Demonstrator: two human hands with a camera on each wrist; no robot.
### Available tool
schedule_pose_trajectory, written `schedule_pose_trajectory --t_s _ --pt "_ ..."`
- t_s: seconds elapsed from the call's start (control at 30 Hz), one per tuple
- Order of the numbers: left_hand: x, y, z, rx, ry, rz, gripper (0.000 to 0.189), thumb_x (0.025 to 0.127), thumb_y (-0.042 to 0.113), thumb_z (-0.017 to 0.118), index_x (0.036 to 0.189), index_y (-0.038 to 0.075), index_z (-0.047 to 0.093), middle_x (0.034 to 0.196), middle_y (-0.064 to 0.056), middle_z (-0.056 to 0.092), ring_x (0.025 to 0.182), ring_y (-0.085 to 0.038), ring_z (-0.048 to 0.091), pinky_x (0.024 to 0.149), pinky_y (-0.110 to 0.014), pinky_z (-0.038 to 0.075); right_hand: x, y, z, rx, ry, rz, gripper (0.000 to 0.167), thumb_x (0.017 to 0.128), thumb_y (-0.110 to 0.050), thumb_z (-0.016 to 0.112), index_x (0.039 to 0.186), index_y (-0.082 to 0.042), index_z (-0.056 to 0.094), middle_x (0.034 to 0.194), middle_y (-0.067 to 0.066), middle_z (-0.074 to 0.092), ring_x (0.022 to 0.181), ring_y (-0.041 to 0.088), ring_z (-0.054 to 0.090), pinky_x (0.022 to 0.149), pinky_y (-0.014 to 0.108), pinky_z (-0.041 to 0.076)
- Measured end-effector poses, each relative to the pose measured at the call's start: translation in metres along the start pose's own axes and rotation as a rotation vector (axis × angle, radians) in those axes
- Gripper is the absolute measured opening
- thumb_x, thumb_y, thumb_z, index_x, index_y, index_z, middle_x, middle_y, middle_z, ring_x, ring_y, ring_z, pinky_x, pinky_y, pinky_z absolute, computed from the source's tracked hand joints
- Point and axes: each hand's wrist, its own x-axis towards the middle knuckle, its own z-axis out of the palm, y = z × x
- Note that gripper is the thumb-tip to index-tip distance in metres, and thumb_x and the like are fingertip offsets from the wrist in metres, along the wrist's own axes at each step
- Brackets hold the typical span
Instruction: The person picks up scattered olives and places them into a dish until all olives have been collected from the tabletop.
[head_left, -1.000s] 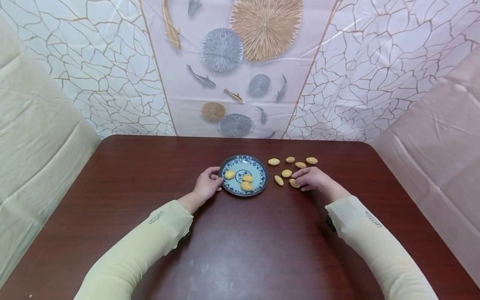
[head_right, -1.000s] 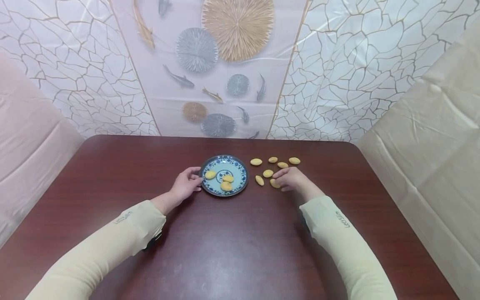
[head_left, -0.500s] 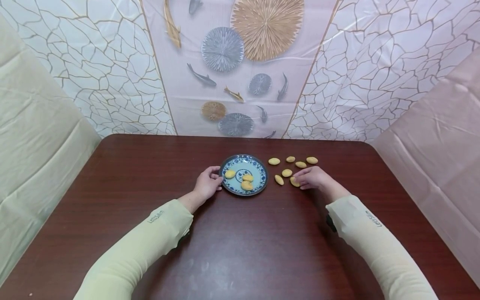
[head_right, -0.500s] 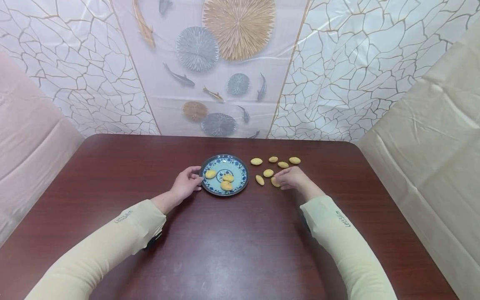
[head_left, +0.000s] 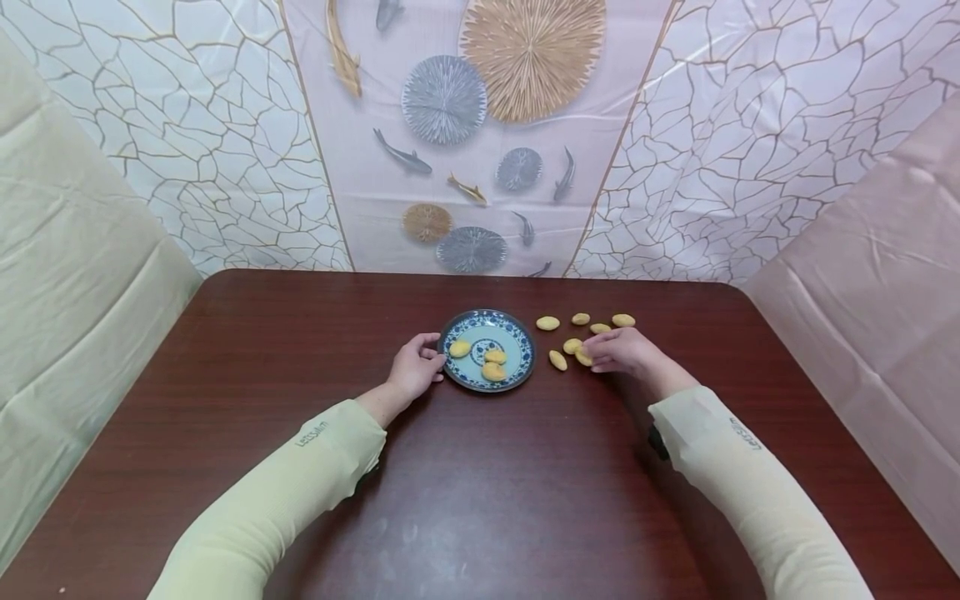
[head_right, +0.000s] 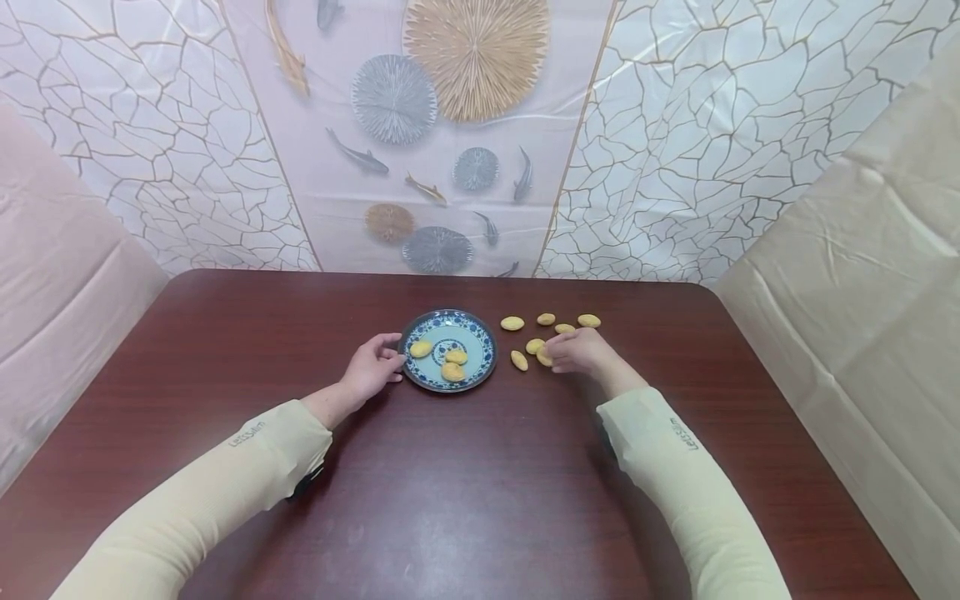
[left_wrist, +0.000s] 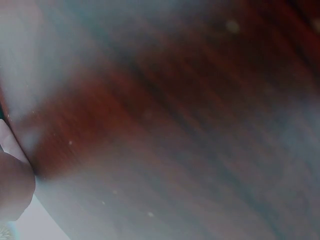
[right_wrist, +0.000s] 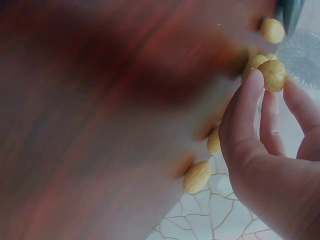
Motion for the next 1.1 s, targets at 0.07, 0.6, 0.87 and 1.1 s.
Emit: schedule_pose_trajectory --t_s 0.07,0.6,0.87,1.1 --pt "0.0 0.0 0.0 -0.001 -0.001 -0.003 0.042 0.09 0.001 0.056 0.132 0.003 0.049 0.087 -0.007 0.051 0.069 -0.01 0.054 0.061 -0.02 0.057 0.0 -0.004 0.001 0.017 -0.011 -0.005 0.044 0.092 -0.007 0.057 0.128 0.015 0.044 0.078 -0.01 0.065 0.069 0.002 0.062 0.07 0.02 0.058" --pt "-0.001 0.0 -0.002 0.009 0.0 -0.017 0.042 0.091 0.002 0.055 0.132 0.004 0.049 0.09 -0.008 0.052 0.066 -0.009 0.053 0.062 -0.019 0.057 0.008 -0.035 0.023 0.01 -0.055 -0.078 0.045 0.094 -0.009 0.054 0.129 0.017 0.042 0.078 -0.007 0.064 0.072 0.004 0.063 0.074 0.021 0.058" --pt "-0.001 0.0 0.0 0.011 -0.002 -0.012 0.042 0.091 0.003 0.056 0.132 0.004 0.049 0.088 -0.007 0.051 0.07 -0.01 0.054 0.062 -0.019 0.057 0.013 -0.046 0.041 -0.012 -0.035 -0.055 0.044 0.093 -0.009 0.055 0.129 0.013 0.045 0.08 -0.003 0.063 0.071 0.006 0.063 0.083 0.029 0.058" --pt "0.0 0.001 0.0 0.014 -0.007 -0.018 0.042 0.091 0.003 0.055 0.133 0.005 0.048 0.088 -0.007 0.051 0.069 -0.01 0.054 0.063 -0.02 0.057 0.019 -0.05 0.056 -0.052 -0.032 -0.021 0.039 0.092 -0.009 0.058 0.126 0.01 0.051 0.084 0.003 0.065 0.067 0.008 0.063 0.078 0.028 0.059"
